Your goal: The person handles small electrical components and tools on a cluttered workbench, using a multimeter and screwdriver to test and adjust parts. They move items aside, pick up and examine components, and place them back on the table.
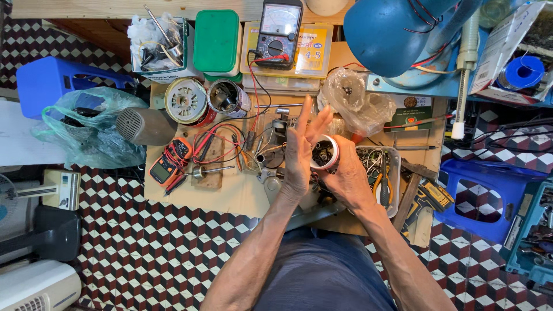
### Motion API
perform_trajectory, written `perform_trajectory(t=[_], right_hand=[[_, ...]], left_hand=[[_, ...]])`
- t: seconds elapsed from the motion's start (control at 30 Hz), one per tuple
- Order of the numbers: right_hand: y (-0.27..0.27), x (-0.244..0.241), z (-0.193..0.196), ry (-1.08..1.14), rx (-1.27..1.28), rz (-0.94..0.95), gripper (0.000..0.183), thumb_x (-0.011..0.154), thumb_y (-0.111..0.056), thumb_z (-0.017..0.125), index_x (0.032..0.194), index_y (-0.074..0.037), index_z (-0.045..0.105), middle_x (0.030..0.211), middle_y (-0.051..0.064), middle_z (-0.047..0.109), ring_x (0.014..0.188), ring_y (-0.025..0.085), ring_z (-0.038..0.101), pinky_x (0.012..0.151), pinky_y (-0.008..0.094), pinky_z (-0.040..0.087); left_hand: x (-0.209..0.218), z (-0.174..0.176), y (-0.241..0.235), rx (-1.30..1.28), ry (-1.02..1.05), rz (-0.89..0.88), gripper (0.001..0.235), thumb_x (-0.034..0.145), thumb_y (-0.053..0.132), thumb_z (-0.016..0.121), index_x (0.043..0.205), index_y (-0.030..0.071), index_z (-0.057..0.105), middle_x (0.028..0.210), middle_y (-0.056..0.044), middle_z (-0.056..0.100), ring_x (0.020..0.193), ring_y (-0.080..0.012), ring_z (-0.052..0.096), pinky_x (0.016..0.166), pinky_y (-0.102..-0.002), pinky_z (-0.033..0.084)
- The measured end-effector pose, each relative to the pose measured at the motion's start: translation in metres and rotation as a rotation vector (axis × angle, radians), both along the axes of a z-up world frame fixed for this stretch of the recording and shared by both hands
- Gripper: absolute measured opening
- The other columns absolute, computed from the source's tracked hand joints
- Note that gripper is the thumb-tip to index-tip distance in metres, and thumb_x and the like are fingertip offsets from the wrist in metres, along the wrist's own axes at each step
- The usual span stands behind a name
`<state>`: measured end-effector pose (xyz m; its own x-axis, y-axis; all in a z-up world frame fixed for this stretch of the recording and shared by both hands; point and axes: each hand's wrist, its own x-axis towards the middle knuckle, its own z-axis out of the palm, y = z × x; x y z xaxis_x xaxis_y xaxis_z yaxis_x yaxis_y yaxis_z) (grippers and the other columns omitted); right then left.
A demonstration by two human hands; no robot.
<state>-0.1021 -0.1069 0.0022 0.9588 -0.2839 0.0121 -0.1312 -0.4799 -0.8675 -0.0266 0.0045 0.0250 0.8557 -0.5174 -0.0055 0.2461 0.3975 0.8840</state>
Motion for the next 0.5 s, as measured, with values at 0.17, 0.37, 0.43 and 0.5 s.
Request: perform_trajectory(t=[0.17,0.37,0.43,0.5], right_hand=[[0.000,0.001,0.000,-0.059,-0.039,0.018,0.076,0.075,-0.016,0.086,0.138,-0.005,0.047,0.129,0.018,0.057,0.118,0.035,0.063,0.097,0.043,0.053],[0.004,-0.003,0.005,-0.033,-0.018,0.023,0.072,0.077,-0.014,0.085,0.138,-0.006,0.047,0.129,0.019,0.058,0.121,0.036,0.062,0.098,0.043,0.053],[0.005,-0.002,0.006,-0.031,-0.021,0.022,0.072,0.077,-0.015,0.085,0.138,-0.006,0.047,0.129,0.019,0.058,0.120,0.037,0.062,0.097,0.043,0.053],[0.005,0.001,0.006,-0.046,-0.021,0.030,0.072,0.077,-0.014,0.085,0.137,-0.005,0.047,0.128,0.019,0.058,0.119,0.037,0.063,0.096,0.043,0.053]], left_hand=[[0.003,0.003,0.004,-0.081,-0.010,-0.007,0.101,0.098,0.081,0.030,0.169,0.017,0.000,0.173,-0.024,0.019,0.162,-0.0351,0.021,0.133,-0.050,0.013],[0.002,0.010,0.013,-0.176,0.070,0.003,0.101,0.096,0.082,0.028,0.169,0.020,-0.004,0.177,-0.021,0.005,0.165,-0.0329,0.009,0.134,-0.048,0.004],[0.002,0.013,0.015,-0.185,0.056,0.010,0.100,0.097,0.081,0.028,0.169,0.019,-0.004,0.177,-0.021,0.004,0.165,-0.0330,0.008,0.135,-0.048,0.003],[0.002,0.014,0.015,-0.152,0.025,0.007,0.099,0.098,0.081,0.027,0.169,0.020,-0.004,0.178,-0.020,0.003,0.166,-0.0325,0.006,0.135,-0.048,0.003]])
